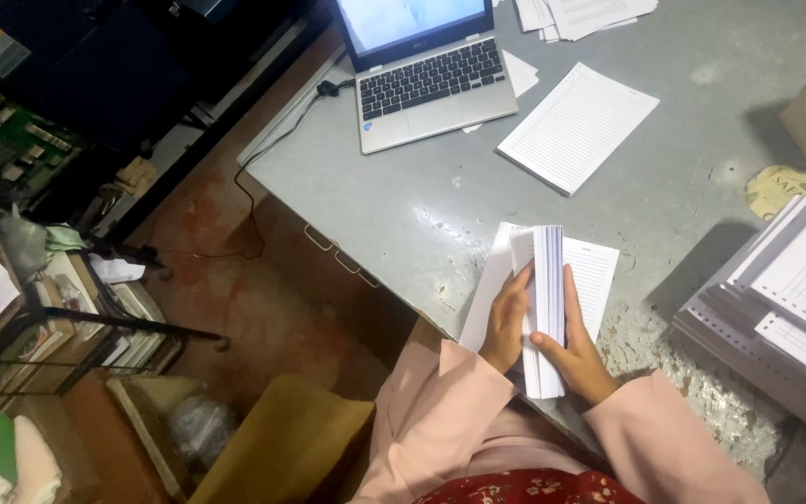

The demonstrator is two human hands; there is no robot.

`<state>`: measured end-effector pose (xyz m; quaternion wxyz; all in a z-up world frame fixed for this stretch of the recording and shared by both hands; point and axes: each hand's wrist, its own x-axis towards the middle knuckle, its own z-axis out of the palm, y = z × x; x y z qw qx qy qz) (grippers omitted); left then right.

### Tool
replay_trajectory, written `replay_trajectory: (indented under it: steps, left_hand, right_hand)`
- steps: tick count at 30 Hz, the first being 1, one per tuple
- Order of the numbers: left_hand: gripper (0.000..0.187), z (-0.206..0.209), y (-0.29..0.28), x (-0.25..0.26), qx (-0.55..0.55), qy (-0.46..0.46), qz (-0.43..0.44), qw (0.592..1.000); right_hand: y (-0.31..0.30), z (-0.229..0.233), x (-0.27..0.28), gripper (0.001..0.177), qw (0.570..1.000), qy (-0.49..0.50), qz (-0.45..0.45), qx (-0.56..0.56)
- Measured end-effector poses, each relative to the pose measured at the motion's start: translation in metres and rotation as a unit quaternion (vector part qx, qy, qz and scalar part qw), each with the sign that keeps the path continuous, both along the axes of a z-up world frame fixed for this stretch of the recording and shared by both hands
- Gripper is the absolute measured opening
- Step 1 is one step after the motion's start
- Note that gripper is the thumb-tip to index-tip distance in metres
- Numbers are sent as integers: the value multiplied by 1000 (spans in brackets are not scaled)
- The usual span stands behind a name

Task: Inspecting and flipping through a stack of papers on a desk

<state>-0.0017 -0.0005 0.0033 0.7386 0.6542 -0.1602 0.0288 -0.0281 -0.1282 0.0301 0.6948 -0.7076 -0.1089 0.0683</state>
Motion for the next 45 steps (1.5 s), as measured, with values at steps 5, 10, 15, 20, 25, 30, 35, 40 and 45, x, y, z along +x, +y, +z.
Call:
replay_trajectory:
  steps: [5, 10, 15, 20, 25, 30, 35, 40, 45]
  left_hand:
    - [55, -7, -1, 1, 14, -5, 16, 1000]
    - [54, -15, 0, 2, 11, -1, 10, 1000]
    - [61, 5, 0, 0, -20, 0, 22, 1000]
    - [57, 12, 2, -1, -7, 21, 1, 1000]
    - [56, 6, 0, -1, 22, 1, 14, 1000]
    - [55, -10, 1, 2, 35, -8, 18, 999]
    - [60, 9, -1, -2, 11, 4, 28, 1000]
    - [56, 13, 2, -2, 10, 19, 14, 1000]
    - [61, 10, 1, 0, 30, 5, 10, 999]
  right_hand:
    - [-1, -1, -1, 105, 1000, 6, 0, 10]
    - [-2, -4, 2, 103, 1000, 1, 0, 4]
    - [-3, -7, 2, 103, 1000, 3, -2, -5]
    - [-1, -3, 2, 104, 1000, 5, 0, -3]
    - [-1, -3, 1, 104, 1000, 4, -1, -9]
    - [-2, -3, 1, 102, 1000, 5, 0, -2]
    - [-3, -4, 0, 100, 1000, 5, -1, -3]
    - [-2, -4, 1, 103, 1000, 3, 2, -5]
    - [-1, -6, 1, 105, 1000, 1, -1, 0]
